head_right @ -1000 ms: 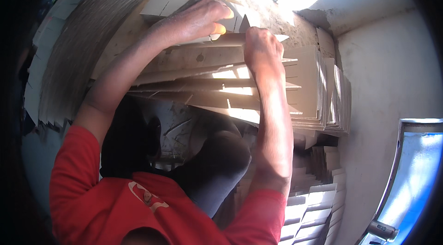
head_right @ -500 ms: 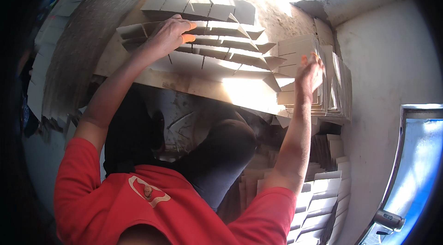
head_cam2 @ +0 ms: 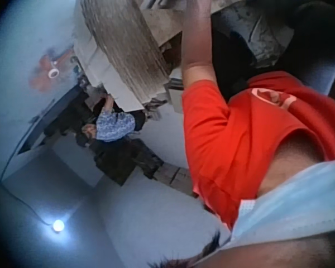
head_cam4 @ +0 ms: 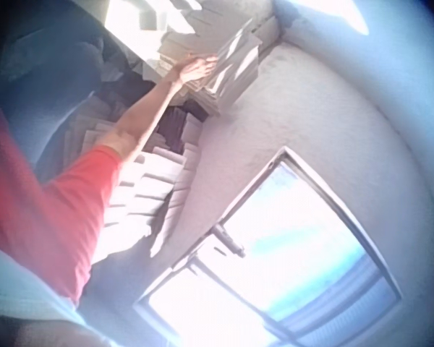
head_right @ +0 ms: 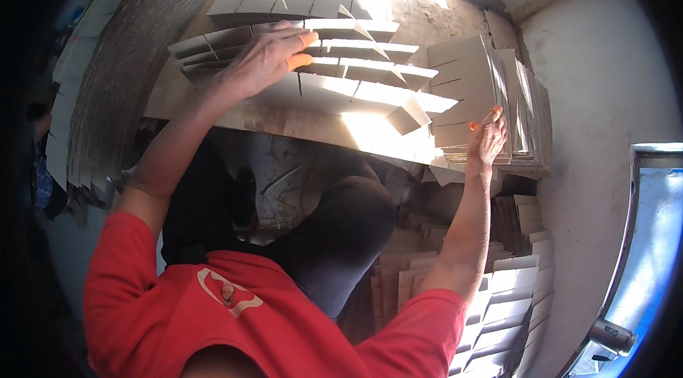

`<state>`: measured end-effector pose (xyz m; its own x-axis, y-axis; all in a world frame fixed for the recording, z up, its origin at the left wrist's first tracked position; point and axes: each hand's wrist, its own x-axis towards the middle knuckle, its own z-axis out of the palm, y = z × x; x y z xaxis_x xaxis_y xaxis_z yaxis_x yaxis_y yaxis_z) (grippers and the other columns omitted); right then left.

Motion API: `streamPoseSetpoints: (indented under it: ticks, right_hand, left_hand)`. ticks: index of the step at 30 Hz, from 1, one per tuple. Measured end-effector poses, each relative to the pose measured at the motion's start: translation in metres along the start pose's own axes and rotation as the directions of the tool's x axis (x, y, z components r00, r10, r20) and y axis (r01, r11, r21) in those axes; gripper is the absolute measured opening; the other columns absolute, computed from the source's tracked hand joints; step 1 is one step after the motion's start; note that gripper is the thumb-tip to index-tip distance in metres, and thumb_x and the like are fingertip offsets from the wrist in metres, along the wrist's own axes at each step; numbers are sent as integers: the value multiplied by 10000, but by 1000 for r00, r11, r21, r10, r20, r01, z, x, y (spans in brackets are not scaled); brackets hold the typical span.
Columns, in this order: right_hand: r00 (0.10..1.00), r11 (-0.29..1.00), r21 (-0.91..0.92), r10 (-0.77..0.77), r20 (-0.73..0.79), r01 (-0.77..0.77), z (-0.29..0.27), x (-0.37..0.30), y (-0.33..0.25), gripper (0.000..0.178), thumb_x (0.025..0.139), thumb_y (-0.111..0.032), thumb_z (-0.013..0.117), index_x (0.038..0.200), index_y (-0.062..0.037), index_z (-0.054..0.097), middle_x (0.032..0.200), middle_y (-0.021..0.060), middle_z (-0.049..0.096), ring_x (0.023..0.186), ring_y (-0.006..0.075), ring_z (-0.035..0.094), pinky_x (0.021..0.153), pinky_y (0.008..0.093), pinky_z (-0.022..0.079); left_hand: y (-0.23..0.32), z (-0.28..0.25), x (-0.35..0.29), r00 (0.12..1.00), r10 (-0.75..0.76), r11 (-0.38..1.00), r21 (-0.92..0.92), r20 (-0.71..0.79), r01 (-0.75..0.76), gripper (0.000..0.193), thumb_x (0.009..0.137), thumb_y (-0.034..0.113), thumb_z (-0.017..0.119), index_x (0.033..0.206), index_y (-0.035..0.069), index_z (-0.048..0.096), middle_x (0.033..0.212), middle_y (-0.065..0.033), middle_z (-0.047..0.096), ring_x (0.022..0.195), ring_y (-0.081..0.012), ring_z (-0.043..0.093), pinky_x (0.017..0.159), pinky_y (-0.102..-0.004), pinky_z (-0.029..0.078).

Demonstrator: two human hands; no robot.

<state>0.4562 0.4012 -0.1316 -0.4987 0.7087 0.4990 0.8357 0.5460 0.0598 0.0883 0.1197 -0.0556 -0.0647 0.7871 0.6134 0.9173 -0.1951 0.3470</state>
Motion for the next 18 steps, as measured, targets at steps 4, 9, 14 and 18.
streamPoseSetpoints:
  ticks: [4, 9, 14, 18]
  right_hand:
    - [993, 962, -268, 14, -121, -46, -27, 8, -23, 313, 916, -173, 486, 1209, -65, 481, 1034, 107, 623, 949, 338, 605, 806, 404, 483]
    - [985, 960, 229, 138, 105, -159, -85, 28, -36, 185, 948, -112, 520, 1117, -39, 533, 1051, 157, 661, 883, 260, 640, 762, 340, 497]
    - [970, 672, 718, 242, 21, -183, -155, 54, -69, 223, 906, -144, 623, 1118, -86, 585, 854, 35, 675, 624, 106, 582, 570, 260, 504]
    - [995, 557, 827, 86, 44, -84, -193, 63, -103, 349, 861, -112, 675, 1198, -70, 597, 753, -5, 647, 575, 47, 535, 473, 207, 436]
  left_hand:
    - [-14, 18, -12, 949, -151, 988, 13, 276, 154, 103, 764, 16, 632, 858, -24, 618, 777, -174, 610, 794, -311, 589, 746, -382, 475]
    - [-2, 11, -13, 998, -48, 998, 42, 43, 46, 140, 768, 70, 663, 882, -1, 624, 821, -148, 629, 841, -302, 586, 752, -387, 474]
    - [12, -8, -31, 974, -136, 982, 157, 183, 108, 200, 758, 114, 692, 918, 11, 630, 874, -106, 651, 879, -287, 585, 752, -380, 477]
    - [1, 4, -49, 945, -207, 978, 43, 254, 203, 92, 752, 56, 622, 749, 12, 541, 752, -136, 596, 788, -316, 582, 701, -409, 472]
